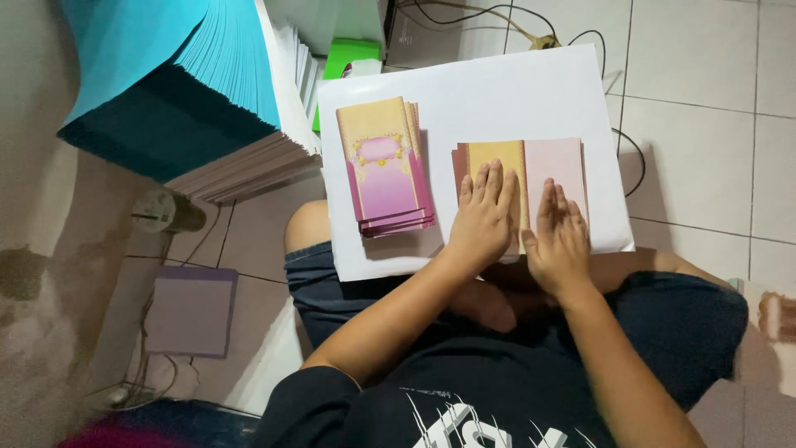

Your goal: The person sits on the floor and folds small rectangular pieces of paper by hand. They place each folded piece onto a stack on a white board resting on their lap.

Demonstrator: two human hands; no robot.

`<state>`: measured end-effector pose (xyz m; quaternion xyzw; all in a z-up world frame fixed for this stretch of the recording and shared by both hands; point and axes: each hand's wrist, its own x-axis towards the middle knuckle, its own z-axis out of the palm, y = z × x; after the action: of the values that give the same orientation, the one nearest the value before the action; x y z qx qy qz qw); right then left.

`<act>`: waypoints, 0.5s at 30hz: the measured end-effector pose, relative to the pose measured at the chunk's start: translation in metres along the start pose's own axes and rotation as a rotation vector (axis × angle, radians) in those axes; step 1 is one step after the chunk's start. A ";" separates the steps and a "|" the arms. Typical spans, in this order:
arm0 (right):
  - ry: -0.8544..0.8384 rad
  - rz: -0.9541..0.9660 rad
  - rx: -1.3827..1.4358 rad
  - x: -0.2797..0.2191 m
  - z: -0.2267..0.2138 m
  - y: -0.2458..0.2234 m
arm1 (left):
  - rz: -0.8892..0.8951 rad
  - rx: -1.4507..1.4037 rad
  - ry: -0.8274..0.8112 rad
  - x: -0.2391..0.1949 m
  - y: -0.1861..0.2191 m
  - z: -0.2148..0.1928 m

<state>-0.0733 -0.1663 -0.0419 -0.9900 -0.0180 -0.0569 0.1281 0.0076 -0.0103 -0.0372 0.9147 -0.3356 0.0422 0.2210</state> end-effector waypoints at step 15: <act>-0.012 0.216 0.372 -0.002 0.001 0.022 | 0.155 0.195 0.190 -0.065 0.014 -0.029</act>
<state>-0.0737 -0.1875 -0.0491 -0.9457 0.0775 -0.0327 0.3138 -0.0490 0.0312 -0.0203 0.8951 -0.3771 0.1778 0.1580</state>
